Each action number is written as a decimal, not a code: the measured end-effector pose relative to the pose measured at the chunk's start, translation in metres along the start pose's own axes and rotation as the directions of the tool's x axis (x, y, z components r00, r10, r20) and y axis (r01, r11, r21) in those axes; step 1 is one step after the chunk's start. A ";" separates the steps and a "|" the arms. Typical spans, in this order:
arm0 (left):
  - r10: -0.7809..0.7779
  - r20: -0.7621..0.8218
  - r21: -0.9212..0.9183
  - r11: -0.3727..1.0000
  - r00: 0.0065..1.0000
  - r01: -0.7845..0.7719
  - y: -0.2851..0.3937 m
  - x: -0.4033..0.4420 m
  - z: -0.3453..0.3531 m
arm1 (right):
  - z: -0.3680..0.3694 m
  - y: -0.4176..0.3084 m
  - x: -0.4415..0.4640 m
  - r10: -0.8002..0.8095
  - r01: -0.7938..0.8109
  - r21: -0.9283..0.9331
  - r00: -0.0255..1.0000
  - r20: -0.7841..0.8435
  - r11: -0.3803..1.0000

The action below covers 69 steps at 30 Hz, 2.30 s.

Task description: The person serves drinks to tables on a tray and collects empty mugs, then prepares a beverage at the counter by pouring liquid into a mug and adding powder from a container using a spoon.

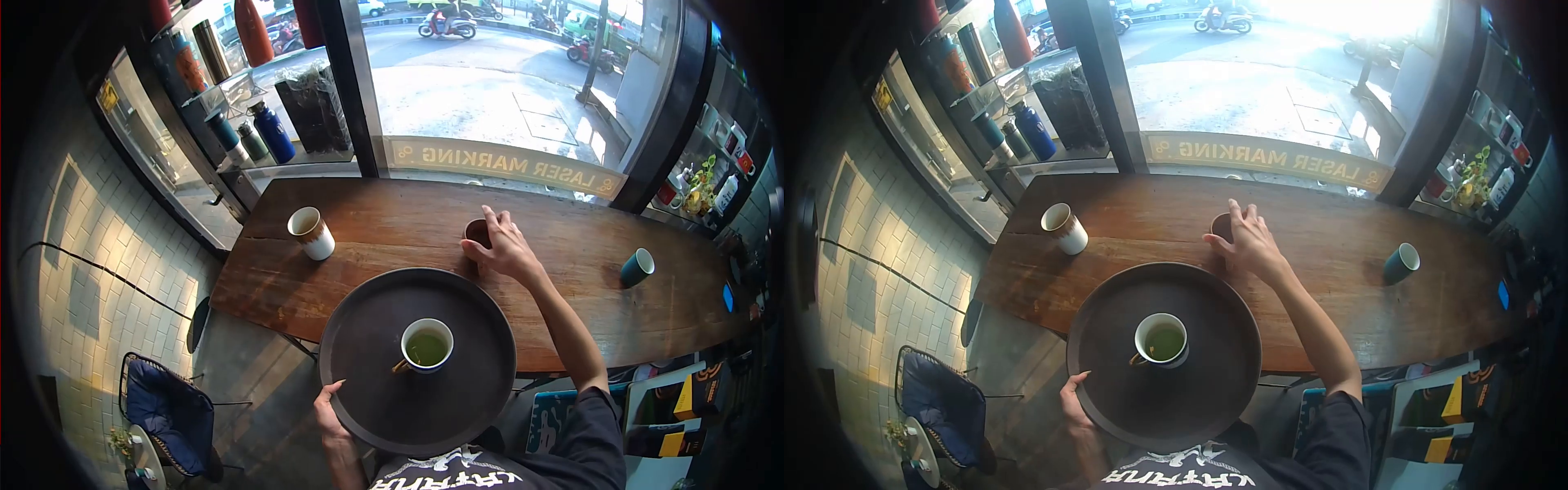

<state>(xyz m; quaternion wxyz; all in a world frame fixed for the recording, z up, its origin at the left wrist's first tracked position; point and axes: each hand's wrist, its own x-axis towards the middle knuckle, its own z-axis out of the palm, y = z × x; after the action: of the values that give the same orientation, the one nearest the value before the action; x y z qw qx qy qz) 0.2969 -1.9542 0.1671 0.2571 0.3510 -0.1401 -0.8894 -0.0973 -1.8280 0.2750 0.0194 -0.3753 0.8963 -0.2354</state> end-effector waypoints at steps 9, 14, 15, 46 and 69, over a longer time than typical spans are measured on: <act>0.030 0.002 -0.007 1.000 1.000 -0.030 -0.009 -0.003 0.016 | 0.014 -0.005 0.027 0.107 -0.056 -0.229 0.971 0.215 0.972; 0.026 -0.023 0.006 1.000 0.999 -0.026 -0.011 0.000 0.015 | 0.003 0.014 0.015 0.090 -0.041 -0.230 0.974 0.209 0.972; 0.030 -0.020 0.013 0.999 0.999 -0.030 -0.011 0.000 0.015 | -0.002 0.019 0.011 0.092 -0.042 -0.235 0.974 0.206 0.971; 0.046 0.001 0.023 0.999 0.999 -0.046 -0.046 -0.004 0.031 | -0.042 -0.026 -0.109 -0.452 0.413 0.194 0.855 0.255 0.890; 0.005 -0.018 -0.008 1.000 1.000 -0.005 -0.053 -0.013 0.044 | -0.019 -0.011 -0.044 -0.079 0.123 0.472 0.991 -0.112 0.873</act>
<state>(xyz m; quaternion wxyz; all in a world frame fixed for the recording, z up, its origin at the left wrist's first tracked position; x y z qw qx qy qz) 0.2552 -1.9000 0.1834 0.2621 0.3575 -0.1349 -0.8861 -0.0620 -1.7967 0.2904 0.0590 -0.3943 0.7896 -0.4665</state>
